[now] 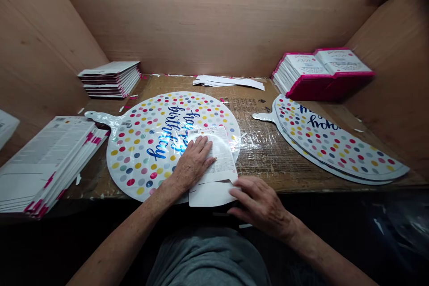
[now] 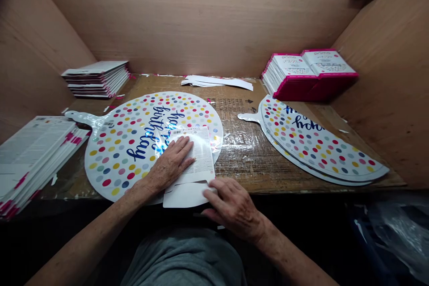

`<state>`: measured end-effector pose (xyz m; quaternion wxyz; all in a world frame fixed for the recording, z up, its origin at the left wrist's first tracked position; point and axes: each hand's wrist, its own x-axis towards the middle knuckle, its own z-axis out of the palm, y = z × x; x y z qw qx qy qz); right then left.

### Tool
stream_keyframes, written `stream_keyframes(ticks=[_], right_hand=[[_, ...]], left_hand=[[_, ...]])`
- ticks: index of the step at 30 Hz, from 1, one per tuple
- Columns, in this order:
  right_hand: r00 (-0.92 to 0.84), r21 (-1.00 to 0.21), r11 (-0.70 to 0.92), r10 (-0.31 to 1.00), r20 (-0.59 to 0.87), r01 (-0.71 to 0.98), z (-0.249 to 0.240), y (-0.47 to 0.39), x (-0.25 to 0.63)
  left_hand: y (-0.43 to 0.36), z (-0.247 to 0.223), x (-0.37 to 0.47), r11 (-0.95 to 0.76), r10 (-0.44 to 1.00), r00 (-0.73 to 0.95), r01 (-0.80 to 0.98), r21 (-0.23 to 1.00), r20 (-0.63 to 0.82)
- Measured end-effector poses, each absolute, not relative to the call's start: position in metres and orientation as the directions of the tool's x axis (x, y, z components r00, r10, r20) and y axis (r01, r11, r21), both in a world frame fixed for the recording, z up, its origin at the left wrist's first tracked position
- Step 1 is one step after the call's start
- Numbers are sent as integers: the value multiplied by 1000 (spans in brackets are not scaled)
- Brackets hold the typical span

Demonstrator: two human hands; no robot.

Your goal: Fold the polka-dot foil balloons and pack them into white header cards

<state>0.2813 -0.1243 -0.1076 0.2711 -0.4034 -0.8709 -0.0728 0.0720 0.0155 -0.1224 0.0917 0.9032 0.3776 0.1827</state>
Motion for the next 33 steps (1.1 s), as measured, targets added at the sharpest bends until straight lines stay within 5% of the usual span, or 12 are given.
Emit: stream_keyframes(ticks=[4,8,12,15,19,23,26,29,33], right_hand=[[-569,-5,695,592,571,719,-122,-114,267],[-554,-23,698,587,591,715,-129,-109,266],[-435,-213,650,681,590,729,-126,-102,260],[-237,-370,458,828,508,808,-122,-93,250],[-369,-176,513,779,507,840,-123,-94,255],[-493,-66,628,667,559,775,-124,-110,274],[-421,-104,625,630,652,774,-118,-112,274],[-339,-131,611,591,732,781,-111,-96,258],[-314,-175,566,659,683,806,-104,-54,223]], left_hand=[[-8,-116,55,-729,685,576,531,433,446],[-46,-109,24,-816,556,715,371,444,424],[-65,-115,18,-792,601,667,422,441,441],[-63,-126,32,-616,785,437,631,472,440],[-57,-143,48,-356,880,145,830,428,452],[-60,-144,53,-345,898,126,796,497,422],[-63,-126,54,-255,949,32,666,701,315],[-57,-101,53,30,997,-73,305,952,-8],[-35,-86,49,291,947,-54,-269,918,-316]])
